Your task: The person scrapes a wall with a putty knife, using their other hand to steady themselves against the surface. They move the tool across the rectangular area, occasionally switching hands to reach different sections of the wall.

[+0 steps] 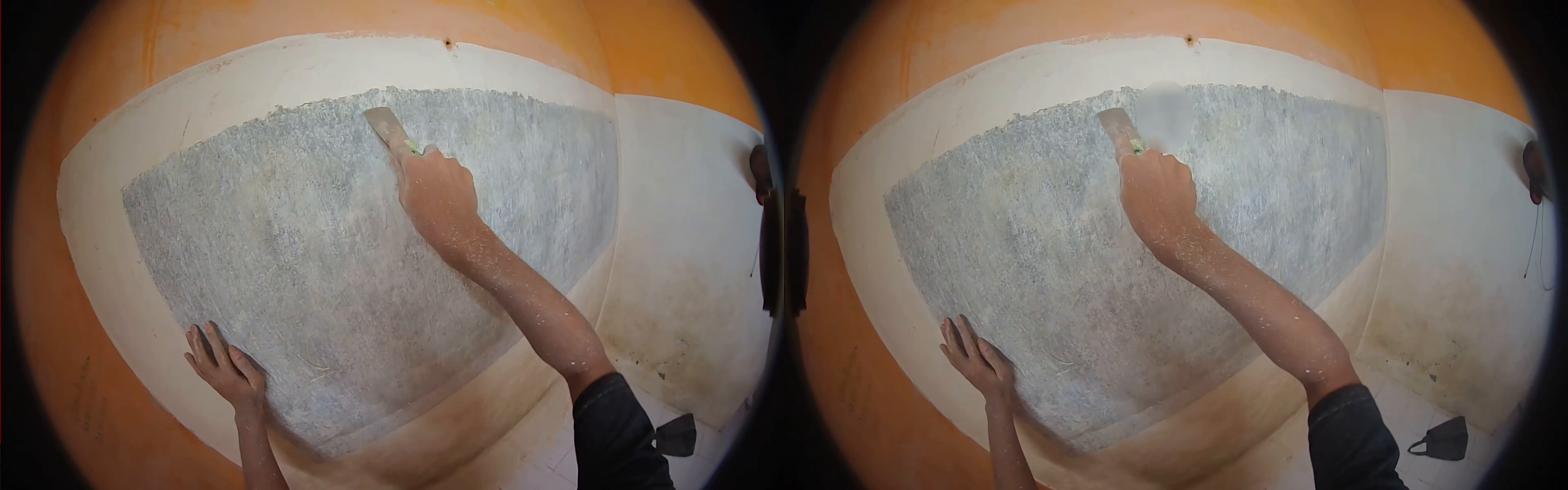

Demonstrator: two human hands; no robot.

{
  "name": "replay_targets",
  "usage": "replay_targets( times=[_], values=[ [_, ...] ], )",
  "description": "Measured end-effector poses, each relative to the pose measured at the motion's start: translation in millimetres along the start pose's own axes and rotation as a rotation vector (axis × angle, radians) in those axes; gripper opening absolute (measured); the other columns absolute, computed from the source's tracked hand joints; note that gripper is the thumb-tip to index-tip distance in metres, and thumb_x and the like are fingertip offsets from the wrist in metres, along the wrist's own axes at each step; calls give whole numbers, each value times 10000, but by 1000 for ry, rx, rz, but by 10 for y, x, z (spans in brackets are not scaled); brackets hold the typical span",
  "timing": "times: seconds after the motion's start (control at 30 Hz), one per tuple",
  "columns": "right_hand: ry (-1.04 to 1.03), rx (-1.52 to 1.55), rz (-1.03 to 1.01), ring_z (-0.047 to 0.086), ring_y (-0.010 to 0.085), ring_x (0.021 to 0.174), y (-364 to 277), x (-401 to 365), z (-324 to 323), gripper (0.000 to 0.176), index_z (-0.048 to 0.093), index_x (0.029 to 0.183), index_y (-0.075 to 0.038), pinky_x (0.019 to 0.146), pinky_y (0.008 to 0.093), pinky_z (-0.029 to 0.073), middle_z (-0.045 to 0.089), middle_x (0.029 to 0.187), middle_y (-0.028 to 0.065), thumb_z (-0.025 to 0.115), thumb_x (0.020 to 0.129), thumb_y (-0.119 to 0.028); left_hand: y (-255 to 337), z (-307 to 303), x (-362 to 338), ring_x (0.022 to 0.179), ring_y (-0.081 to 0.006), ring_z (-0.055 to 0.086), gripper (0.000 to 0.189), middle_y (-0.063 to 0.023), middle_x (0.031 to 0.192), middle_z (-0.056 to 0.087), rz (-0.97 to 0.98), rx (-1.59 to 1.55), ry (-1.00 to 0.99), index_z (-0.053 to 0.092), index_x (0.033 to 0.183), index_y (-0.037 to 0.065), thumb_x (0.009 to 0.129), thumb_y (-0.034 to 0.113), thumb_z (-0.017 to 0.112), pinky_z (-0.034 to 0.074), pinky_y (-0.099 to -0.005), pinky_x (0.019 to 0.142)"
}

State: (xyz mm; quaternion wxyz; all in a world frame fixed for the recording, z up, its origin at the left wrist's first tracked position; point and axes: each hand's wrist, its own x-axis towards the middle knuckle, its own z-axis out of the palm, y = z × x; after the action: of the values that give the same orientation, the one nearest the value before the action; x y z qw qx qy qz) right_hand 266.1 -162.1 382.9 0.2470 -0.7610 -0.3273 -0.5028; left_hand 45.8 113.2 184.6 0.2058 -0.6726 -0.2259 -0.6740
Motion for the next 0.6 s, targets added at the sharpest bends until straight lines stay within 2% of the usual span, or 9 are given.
replay_targets(
  times=[0.13,0.2,0.3,0.33,0.4,0.53,0.6],
  values=[
    [30,81,40,636,248,552,-122,182,-37,359,528,1362,-88,485,373,530,621,704,158,467,1012,-143,21,-11,6,1437,-400,301,491,-227,1518,366,36,40,-25,489,1433,45,997,231,361,156,-595,1156],
    [-100,89,-9,703,264,717,-200,78,-107,463,506,1388,-45,518,341,572,641,839,193,569,930,-63,18,-27,-37,1434,-406,308,498,-227,1517,371,35,44,-26,496,1426,34,982,216,361,156,-597,1155],
    [-130,80,-79,706,260,743,-230,-8,-105,439,514,1354,6,547,321,585,646,895,205,578,924,-57,0,-18,-98,1435,-408,310,510,-226,1523,365,50,65,-33,495,1426,31,962,201,371,157,-598,1156],
    [-125,86,-78,706,260,743,-275,69,-102,439,514,1354,6,547,321,585,646,895,205,578,924,-57,-6,-3,-102,1437,-410,310,518,-228,1524,363,56,70,-22,495,1428,32,951,197,378,158,-596,1157],
    [13,60,-75,708,246,748,-341,236,-89,424,524,1336,9,578,325,591,645,925,204,585,922,-57,2,-2,-80,1435,-413,312,518,-229,1520,368,60,67,-26,496,1426,31,949,194,378,158,-597,1157],
    [24,57,-97,709,243,737,-293,44,-97,425,535,1331,-3,578,330,594,647,916,193,599,916,-62,46,-40,-94,1429,-423,316,522,-235,1509,383,42,63,-34,504,1420,29,938,187,382,162,-599,1155],
    [7,-12,-140,707,237,712,-249,-30,3,419,547,1317,-8,547,304,587,648,907,185,612,905,-58,27,-37,-102,1429,-423,317,527,-237,1509,383,44,81,-17,505,1420,30,931,185,385,165,-599,1155]
  ],
)
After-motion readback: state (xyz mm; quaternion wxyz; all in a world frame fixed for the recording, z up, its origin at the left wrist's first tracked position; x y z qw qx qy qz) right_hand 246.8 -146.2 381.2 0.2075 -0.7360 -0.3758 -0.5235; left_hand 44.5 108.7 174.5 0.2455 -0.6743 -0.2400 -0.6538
